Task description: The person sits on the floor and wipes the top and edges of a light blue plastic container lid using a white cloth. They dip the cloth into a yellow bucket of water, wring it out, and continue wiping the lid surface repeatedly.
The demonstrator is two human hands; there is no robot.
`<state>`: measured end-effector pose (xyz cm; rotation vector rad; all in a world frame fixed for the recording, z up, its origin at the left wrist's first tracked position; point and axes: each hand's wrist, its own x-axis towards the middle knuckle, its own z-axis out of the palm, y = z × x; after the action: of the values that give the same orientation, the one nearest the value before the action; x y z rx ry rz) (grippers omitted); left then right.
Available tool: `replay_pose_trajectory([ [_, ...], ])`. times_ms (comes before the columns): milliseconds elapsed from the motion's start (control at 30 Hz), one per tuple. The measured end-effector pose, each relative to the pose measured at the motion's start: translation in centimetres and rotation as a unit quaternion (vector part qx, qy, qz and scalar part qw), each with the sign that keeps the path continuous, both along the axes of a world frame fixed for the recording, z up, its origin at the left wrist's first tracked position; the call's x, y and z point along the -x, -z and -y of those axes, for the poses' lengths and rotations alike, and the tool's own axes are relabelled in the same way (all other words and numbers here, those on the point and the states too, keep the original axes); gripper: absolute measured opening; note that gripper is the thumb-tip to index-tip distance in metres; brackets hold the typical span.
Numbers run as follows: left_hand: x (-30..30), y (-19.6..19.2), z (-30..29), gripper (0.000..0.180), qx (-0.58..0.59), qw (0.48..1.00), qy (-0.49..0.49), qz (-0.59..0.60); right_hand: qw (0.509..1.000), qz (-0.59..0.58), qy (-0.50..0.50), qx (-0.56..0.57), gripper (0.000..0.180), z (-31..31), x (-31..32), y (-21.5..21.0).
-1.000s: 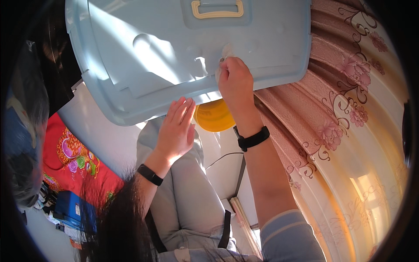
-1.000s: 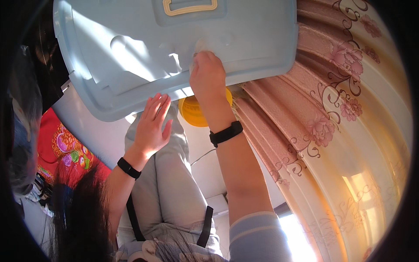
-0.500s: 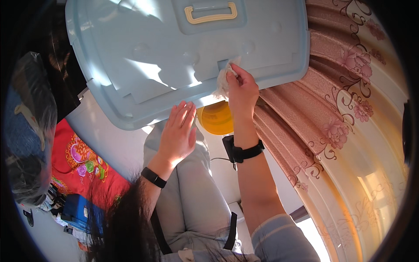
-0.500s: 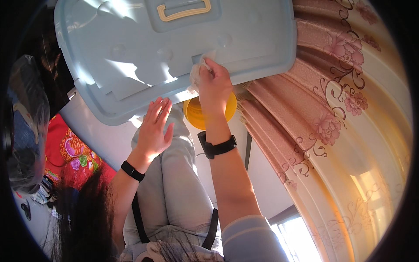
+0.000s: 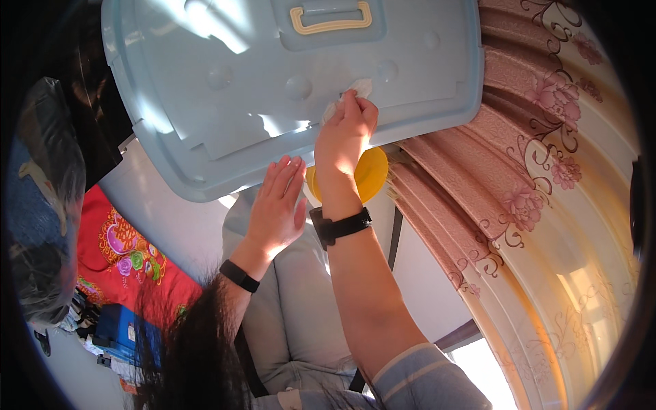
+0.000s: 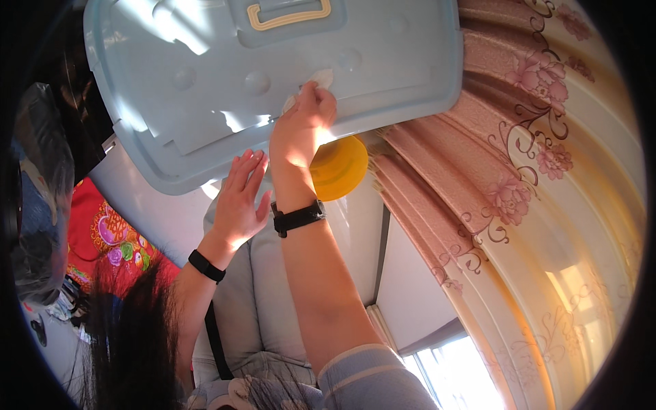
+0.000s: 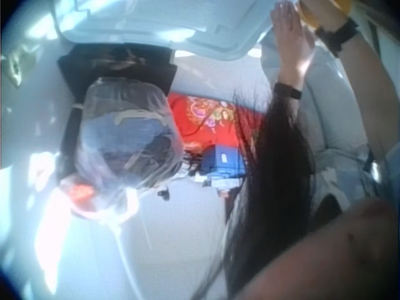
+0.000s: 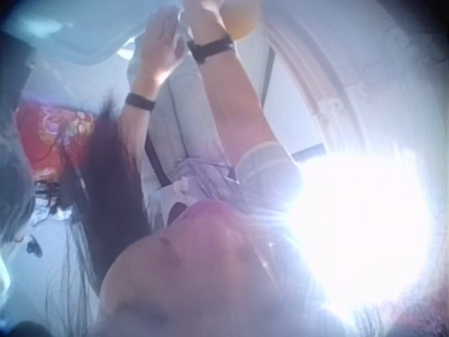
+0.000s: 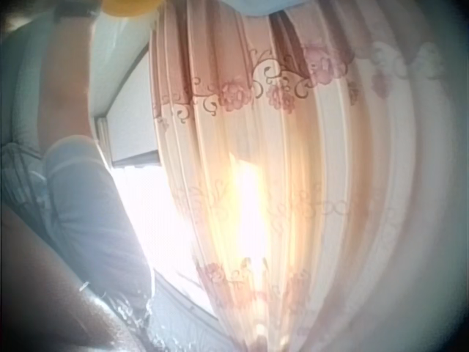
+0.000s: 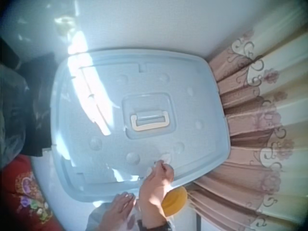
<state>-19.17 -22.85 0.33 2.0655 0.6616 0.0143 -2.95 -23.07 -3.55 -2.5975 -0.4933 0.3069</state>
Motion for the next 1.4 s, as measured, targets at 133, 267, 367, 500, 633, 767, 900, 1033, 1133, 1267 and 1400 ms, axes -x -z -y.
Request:
replay_pose_trajectory([
  [133,0.2,0.3,0.0,0.072,-0.005,1.000,0.001,0.010,0.989,-0.041,0.109,-0.087,0.030,-0.4,0.2,0.3],
  [267,0.3,0.7,0.2,0.071,-0.005,1.000,-0.008,0.022,0.966,-0.123,0.199,-0.107,0.030,-1.2,-0.7,-0.1],
  [367,0.3,0.7,0.3,0.072,-0.002,1.000,0.000,0.015,0.976,-0.155,0.144,-0.046,0.028,-0.6,-2.2,-0.5],
  [500,0.3,0.6,0.1,0.072,-0.004,1.000,0.002,0.010,0.995,-0.101,0.011,0.003,0.024,1.2,-3.8,-0.9],
  [633,0.4,0.4,-0.2,0.071,-0.008,1.000,0.027,-0.003,0.981,-0.141,-0.114,-0.072,0.021,3.5,-5.5,-2.6],
  [767,0.5,0.4,-0.5,0.072,-0.010,0.999,0.036,-0.001,0.963,-0.178,-0.195,-0.050,0.021,6.3,-7.4,-5.5],
  [900,0.5,0.4,-0.2,0.073,-0.014,0.999,0.034,-0.001,0.983,-0.047,-0.168,-0.061,0.020,6.2,-8.2,-5.1],
  [1033,0.5,0.4,-0.1,0.073,-0.010,0.999,0.033,-0.003,0.966,0.029,-0.256,-0.033,0.023,3.9,-7.9,-2.1],
  [1133,0.5,0.2,-0.3,0.073,-0.005,0.999,0.032,-0.004,0.952,0.049,-0.288,0.089,0.021,3.7,-7.1,-1.4],
  [1267,0.2,-0.3,-0.6,0.070,0.002,1.000,0.027,-0.004,0.959,-0.207,-0.181,0.073,0.018,4.7,-6.5,-3.3],
  [1400,0.9,-1.0,-1.3,0.061,-0.014,0.999,-0.024,0.030,0.907,-0.390,0.092,-0.126,0.028,3.8,-6.7,-5.0],
])
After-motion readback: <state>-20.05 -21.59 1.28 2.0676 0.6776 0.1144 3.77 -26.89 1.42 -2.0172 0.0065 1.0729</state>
